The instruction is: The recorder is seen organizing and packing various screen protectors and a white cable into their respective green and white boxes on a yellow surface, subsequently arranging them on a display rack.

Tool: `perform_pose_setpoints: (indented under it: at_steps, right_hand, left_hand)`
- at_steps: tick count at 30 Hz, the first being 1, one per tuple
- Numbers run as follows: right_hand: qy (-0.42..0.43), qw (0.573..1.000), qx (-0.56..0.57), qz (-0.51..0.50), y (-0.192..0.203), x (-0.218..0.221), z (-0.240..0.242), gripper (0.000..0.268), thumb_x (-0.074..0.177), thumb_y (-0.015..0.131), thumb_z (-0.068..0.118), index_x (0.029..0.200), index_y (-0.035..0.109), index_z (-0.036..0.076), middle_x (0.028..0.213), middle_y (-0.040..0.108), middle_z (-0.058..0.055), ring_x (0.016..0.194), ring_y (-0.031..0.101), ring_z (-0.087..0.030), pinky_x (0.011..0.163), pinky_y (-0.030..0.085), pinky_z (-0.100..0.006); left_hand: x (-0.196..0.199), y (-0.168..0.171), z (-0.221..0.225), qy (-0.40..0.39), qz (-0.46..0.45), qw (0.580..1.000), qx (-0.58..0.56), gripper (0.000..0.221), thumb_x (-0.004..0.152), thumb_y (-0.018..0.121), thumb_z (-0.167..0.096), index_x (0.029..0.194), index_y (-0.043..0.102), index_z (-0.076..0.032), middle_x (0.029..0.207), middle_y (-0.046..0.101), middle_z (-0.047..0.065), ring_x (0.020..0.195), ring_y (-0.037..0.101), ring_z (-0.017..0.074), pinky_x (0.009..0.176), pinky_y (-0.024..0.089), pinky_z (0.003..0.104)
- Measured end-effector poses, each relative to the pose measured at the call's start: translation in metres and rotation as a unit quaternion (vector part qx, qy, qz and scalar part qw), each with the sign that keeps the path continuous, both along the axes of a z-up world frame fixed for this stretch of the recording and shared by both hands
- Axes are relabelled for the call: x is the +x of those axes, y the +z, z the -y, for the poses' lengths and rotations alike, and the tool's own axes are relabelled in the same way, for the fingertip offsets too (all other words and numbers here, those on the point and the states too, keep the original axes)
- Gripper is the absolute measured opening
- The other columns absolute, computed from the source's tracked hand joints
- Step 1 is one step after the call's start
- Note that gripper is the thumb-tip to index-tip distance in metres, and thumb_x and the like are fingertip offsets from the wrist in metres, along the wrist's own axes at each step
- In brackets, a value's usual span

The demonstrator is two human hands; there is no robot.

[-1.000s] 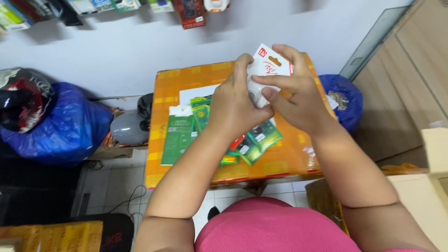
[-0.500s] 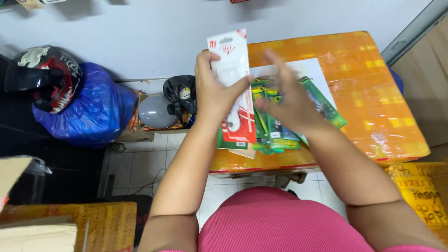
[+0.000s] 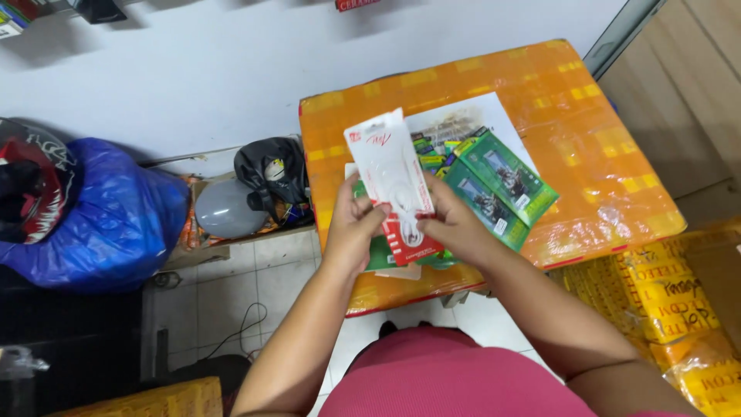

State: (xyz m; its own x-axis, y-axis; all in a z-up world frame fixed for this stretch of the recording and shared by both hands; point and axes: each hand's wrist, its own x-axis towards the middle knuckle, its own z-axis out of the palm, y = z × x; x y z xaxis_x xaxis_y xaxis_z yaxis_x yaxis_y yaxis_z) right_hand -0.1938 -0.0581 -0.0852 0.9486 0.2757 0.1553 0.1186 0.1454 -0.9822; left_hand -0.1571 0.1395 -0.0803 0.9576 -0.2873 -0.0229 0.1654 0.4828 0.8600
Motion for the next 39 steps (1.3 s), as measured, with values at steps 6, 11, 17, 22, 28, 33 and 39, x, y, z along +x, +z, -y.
perform_pose_setpoints:
  at_steps: [6, 11, 17, 22, 28, 33, 39]
  right_hand:
    - [-0.088, 0.994, -0.026, -0.055, -0.002, -0.008, -0.022, 0.086, 0.085, 0.056, -0.012, 0.162, 0.023, 0.007, 0.142, 0.059, -0.014, 0.127, 0.058, -0.018, 0.105, 0.047, -0.031]
    - [-0.179, 0.980, -0.079, -0.029, -0.008, 0.000, -0.047, 0.088, 0.082, 0.058, -0.013, 0.161, 0.024, 0.007, 0.142, 0.059, -0.013, 0.127, 0.059, -0.019, 0.102, 0.049, -0.031]
    - [-0.297, 0.941, -0.160, 0.008, 0.005, 0.013, -0.093, 0.083, 0.079, 0.062, -0.011, 0.155, 0.038, 0.010, 0.139, 0.059, -0.014, 0.125, 0.060, -0.022, 0.104, 0.047, -0.032]
    - [-0.379, 0.876, -0.278, 0.107, 0.022, 0.015, -0.110, 0.072, 0.077, 0.061, -0.011, 0.146, 0.054, 0.008, 0.141, 0.056, -0.018, 0.132, 0.057, -0.029, 0.108, 0.043, -0.035]
    - [-0.415, 0.867, -0.262, 0.086, 0.051, 0.015, -0.098, 0.067, 0.082, 0.059, -0.008, 0.146, 0.053, 0.010, 0.145, 0.054, -0.016, 0.129, 0.060, -0.028, 0.100, 0.050, -0.031]
    - [-0.449, 0.818, -0.331, 0.140, 0.050, 0.029, -0.091, 0.068, 0.083, 0.062, -0.006, 0.149, 0.052, 0.007, 0.147, 0.054, -0.020, 0.139, 0.054, -0.035, 0.113, 0.042, -0.039]
    - [-0.452, 0.781, -0.409, 0.140, 0.096, 0.096, -0.092, 0.075, 0.086, 0.071, 0.004, 0.154, 0.038, 0.006, 0.151, 0.046, -0.028, 0.138, 0.048, -0.042, 0.111, 0.040, -0.040]
  left_hand:
    - [0.009, -0.047, -0.004, -0.018, 0.032, 0.998, 0.041, 0.042, 0.094, 0.057, 0.012, 0.134, 0.052, 0.001, 0.114, 0.075, 0.016, 0.103, 0.071, 0.0174, 0.091, 0.056, 0.029]
    - [0.036, -0.051, -0.018, -0.064, 0.029, 0.994, 0.085, 0.041, 0.094, 0.055, 0.012, 0.132, 0.052, -0.001, 0.113, 0.075, 0.015, 0.103, 0.071, 0.0164, 0.091, 0.056, 0.029]
    - [0.078, -0.049, -0.049, -0.137, 0.030, 0.987, 0.075, 0.039, 0.095, 0.058, 0.010, 0.132, 0.052, -0.001, 0.115, 0.074, 0.013, 0.104, 0.070, 0.0165, 0.090, 0.055, 0.030]
    - [0.098, -0.040, -0.046, -0.185, 0.100, 0.977, 0.039, 0.033, 0.099, 0.058, 0.008, 0.131, 0.052, 0.002, 0.121, 0.073, 0.014, 0.112, 0.068, 0.0160, 0.098, 0.054, 0.028]
    - [0.101, 0.005, -0.020, -0.171, 0.128, 0.975, 0.065, 0.040, 0.096, 0.060, 0.010, 0.135, 0.054, 0.004, 0.116, 0.073, 0.014, 0.106, 0.070, 0.0163, 0.093, 0.055, 0.028]
    - [0.124, 0.019, -0.009, -0.186, 0.162, 0.968, 0.053, 0.040, 0.095, 0.060, 0.011, 0.134, 0.054, 0.004, 0.114, 0.073, 0.014, 0.105, 0.071, 0.0162, 0.092, 0.056, 0.028]
    - [0.209, 0.046, 0.014, -0.228, 0.205, 0.952, 0.018, 0.035, 0.098, 0.058, 0.012, 0.132, 0.055, 0.007, 0.115, 0.073, 0.016, 0.105, 0.070, 0.0161, 0.093, 0.056, 0.028]
